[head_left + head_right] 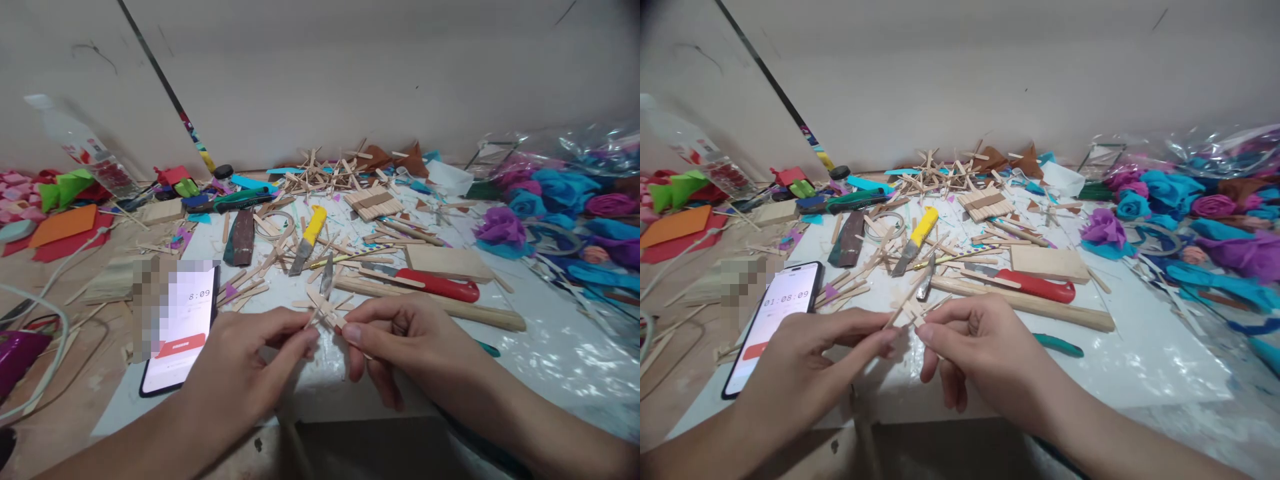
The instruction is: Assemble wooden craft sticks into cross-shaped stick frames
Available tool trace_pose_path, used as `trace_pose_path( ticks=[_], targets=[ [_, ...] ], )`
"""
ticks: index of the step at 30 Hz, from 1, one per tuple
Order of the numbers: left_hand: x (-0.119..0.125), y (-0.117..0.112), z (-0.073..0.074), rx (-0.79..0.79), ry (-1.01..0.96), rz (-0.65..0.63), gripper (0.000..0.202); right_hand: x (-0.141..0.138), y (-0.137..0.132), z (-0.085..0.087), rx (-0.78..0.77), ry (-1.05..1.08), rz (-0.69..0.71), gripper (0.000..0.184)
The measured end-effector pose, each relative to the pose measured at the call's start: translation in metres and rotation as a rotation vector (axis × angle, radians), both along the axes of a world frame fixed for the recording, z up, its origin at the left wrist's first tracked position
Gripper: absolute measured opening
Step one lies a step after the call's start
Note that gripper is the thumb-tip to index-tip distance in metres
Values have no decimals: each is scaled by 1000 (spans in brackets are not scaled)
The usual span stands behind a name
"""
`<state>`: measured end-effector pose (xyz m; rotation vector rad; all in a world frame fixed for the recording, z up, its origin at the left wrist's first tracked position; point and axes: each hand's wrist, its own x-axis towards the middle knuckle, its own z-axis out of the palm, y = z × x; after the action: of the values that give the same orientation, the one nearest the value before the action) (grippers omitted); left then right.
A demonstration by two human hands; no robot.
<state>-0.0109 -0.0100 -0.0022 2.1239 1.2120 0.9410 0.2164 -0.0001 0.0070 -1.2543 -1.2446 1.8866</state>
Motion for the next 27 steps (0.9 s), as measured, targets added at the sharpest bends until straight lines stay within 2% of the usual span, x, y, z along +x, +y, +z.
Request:
trace_pose_path(
  ticks=[3,5,11,19,27],
  targets=[
    [1,-7,-4,198,122,-37,10,-3,-1,-1,-13,46,-19,34],
    [1,-11,-6,265,157,-53,10,-5,-1,0,-18,59,-32,35],
    [2,-13,-5,222,209,-48,18,-7,-2,0,-57,98,-36,35],
    [2,-12,-6,331,216,10,15,-8,-4,3,-70,85,-6,28],
    [7,-13,-4,265,180,-14,15,-9,-8,1,-68,20,25,29]
  ],
)
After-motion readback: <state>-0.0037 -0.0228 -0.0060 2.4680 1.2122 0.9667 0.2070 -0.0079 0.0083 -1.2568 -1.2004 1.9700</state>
